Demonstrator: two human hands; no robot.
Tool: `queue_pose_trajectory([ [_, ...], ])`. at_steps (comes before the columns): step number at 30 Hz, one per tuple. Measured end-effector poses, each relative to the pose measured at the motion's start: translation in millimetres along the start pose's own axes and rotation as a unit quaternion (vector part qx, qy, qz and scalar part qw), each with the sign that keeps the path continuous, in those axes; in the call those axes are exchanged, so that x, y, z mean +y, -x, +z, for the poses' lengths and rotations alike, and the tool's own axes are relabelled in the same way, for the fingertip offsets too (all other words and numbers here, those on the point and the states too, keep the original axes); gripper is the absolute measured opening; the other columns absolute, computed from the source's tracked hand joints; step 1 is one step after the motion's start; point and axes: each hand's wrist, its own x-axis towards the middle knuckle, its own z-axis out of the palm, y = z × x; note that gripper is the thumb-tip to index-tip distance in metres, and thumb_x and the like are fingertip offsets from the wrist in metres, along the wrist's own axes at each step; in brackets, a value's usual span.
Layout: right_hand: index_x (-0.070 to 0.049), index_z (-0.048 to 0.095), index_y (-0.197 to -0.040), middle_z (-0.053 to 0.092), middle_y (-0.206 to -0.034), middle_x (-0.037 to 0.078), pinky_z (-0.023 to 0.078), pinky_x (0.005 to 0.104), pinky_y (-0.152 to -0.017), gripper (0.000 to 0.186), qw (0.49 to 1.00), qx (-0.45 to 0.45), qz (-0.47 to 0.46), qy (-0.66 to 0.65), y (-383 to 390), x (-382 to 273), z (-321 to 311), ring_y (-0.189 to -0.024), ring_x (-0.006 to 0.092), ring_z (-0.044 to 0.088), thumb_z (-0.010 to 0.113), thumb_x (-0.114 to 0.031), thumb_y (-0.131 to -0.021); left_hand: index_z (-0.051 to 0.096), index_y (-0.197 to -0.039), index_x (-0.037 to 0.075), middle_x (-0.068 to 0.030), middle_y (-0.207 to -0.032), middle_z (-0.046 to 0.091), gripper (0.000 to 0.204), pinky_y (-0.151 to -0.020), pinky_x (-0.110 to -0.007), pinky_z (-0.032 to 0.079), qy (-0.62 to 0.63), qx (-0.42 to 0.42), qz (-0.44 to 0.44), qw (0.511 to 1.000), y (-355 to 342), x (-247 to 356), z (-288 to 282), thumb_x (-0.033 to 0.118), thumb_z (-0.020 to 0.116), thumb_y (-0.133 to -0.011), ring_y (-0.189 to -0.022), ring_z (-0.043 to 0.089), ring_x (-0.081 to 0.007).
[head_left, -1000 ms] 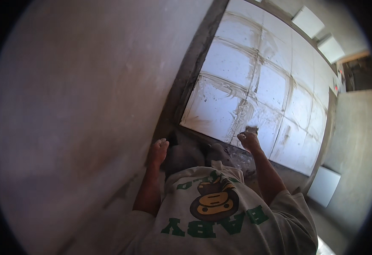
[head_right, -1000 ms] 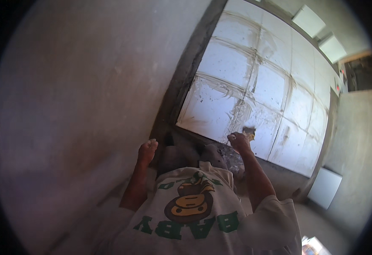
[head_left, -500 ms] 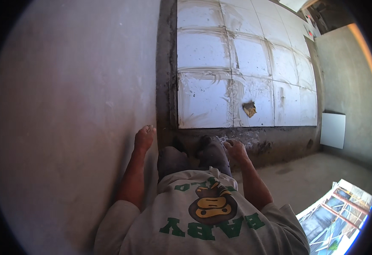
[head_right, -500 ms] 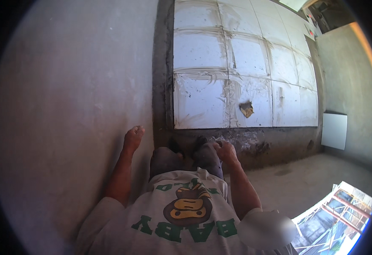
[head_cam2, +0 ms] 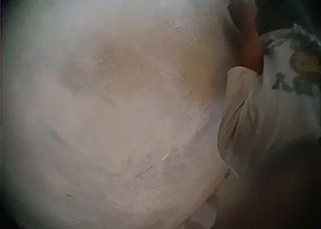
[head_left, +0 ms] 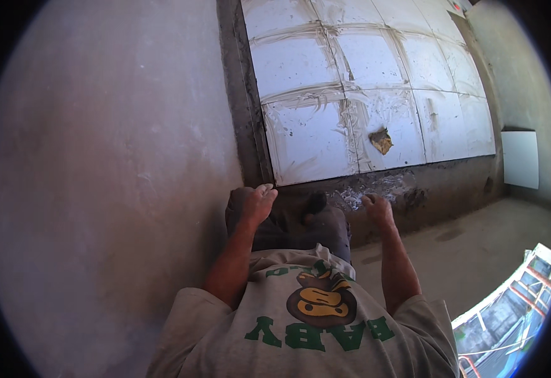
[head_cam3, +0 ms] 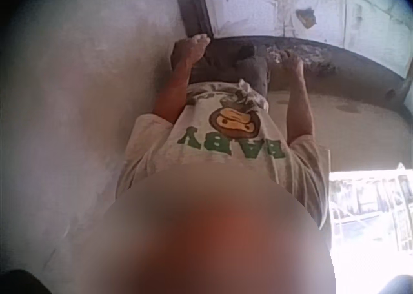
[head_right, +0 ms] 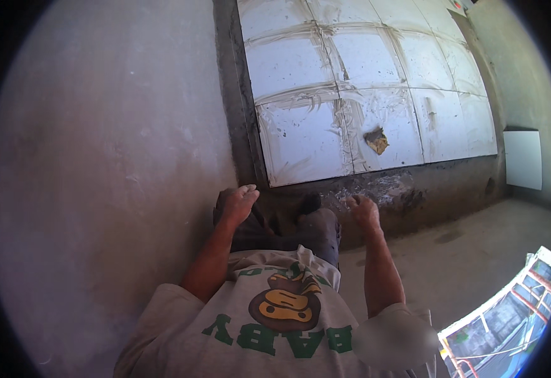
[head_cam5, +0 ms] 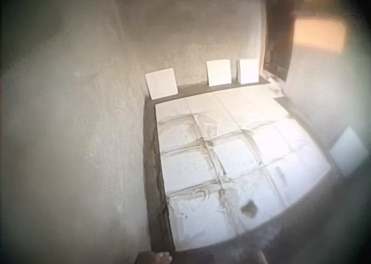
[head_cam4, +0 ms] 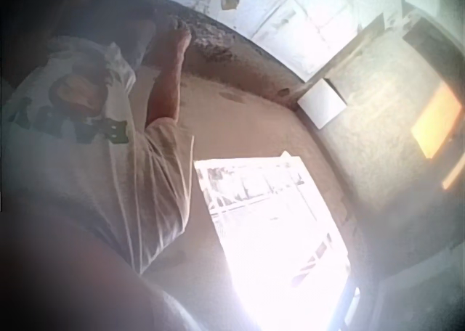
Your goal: Installing tiles on a floor using mortar and leveling strings.
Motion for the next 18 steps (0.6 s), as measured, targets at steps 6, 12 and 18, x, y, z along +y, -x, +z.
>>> queue_pose_trajectory([
  [6, -0.004, 0.068, -0.102, 0.067, -0.096, 0.022, 0.048, 0.0435, -0.083, 0.034, 0.996, 0.055, 0.039, -0.061, -13, 15, -1, -0.095, 0.0384, 0.063, 0.059, -0.032, -0.086, 0.061, -0.116, -0.002, -0.0203, -0.114, 0.064, 0.045, -0.092, -0.036, 0.046, 0.016, 0.008, 0.008, 1.000, -33, 33, -12, 0.033, 0.057, -0.088, -0.109, 0.061, -0.0318],
  [12, -0.003, 0.067, -0.104, 0.068, -0.096, 0.019, 0.049, 0.0383, -0.082, 0.032, 0.999, -0.002, 0.032, -0.003, -46, -4, 38, -0.096, 0.0305, 0.066, 0.061, -0.028, -0.086, 0.062, -0.116, -0.001, -0.0179, -0.113, 0.066, 0.043, -0.091, -0.035, 0.047, 0.057, 0.043, -0.012, 0.997, -108, -17, 15, 0.032, 0.059, -0.088, -0.107, 0.062, -0.0290],
  [18, -0.001, 0.066, -0.107, 0.067, -0.102, 0.020, 0.048, 0.0405, -0.086, 0.034, 0.999, -0.023, -0.012, -0.036, -129, -33, 130, -0.100, 0.0349, 0.063, 0.061, -0.028, -0.087, 0.066, -0.110, 0.002, -0.0159, -0.104, 0.069, 0.040, -0.088, -0.036, 0.048, 0.091, 0.061, -0.084, 0.990, -258, -114, 65, 0.034, 0.057, -0.087, -0.100, 0.064, -0.0319],
])
